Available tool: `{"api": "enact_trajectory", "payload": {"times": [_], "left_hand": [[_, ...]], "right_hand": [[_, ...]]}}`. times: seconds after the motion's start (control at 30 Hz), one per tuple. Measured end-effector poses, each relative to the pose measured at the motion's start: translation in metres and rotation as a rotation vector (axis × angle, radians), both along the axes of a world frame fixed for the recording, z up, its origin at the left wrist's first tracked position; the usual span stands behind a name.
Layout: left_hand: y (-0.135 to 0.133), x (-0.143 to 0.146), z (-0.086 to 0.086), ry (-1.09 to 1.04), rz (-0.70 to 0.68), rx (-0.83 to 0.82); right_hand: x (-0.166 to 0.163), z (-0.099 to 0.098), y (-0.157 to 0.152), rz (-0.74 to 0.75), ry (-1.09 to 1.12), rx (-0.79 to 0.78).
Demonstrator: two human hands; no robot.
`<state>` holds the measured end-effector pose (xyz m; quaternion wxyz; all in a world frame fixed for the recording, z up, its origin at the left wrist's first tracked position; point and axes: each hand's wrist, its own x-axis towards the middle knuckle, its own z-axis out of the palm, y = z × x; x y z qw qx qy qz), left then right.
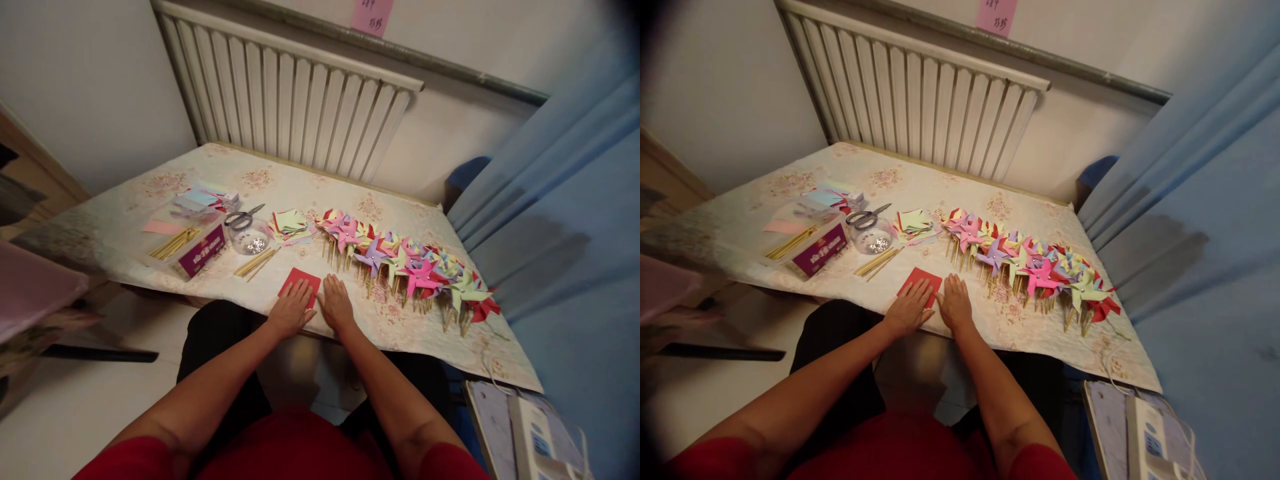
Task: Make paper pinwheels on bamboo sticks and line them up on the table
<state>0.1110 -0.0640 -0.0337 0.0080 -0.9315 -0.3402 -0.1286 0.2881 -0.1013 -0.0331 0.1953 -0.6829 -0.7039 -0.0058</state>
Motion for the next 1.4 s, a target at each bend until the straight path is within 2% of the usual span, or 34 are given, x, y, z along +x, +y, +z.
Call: {"api": "enact_trajectory", "payload": {"times": [0.1, 0.2, 0.3, 0.43, 0.7, 1.13, 1.4], "left_hand": [[0.0, 0.0, 0.001, 0.0, 0.0, -0.002], [0.001, 0.001, 0.0, -0.012, -0.002, -0.004], [0.001, 0.001, 0.0, -0.018, 0.003, -0.012], [0.001, 0.001, -0.003, -0.021, 0.005, -0.006], [0.001, -0.002, -0.009, -0.032, 0.013, 0.012], [-0.017, -0.034, -0.01, 0.04, 0.131, 0.022], [-0.028, -0.05, -0.012, 0.013, 0.187, 0.041]], "right_hand": [[0.004, -0.003, -0.003, -0.032, 0.06, 0.083], [0.003, -0.003, -0.003, 0.095, 0.096, 0.123], [-0.006, -0.001, 0.0, 0.245, 0.118, 0.105], [-0.018, 0.004, 0.008, 0.311, 0.122, 0.026], [-0.022, 0.009, 0.01, 0.269, 0.084, -0.033], [-0.02, -0.002, 0.011, 0.275, 0.004, 0.0], [-0.02, -0.002, 0.01, 0.265, -0.004, -0.009]]}}
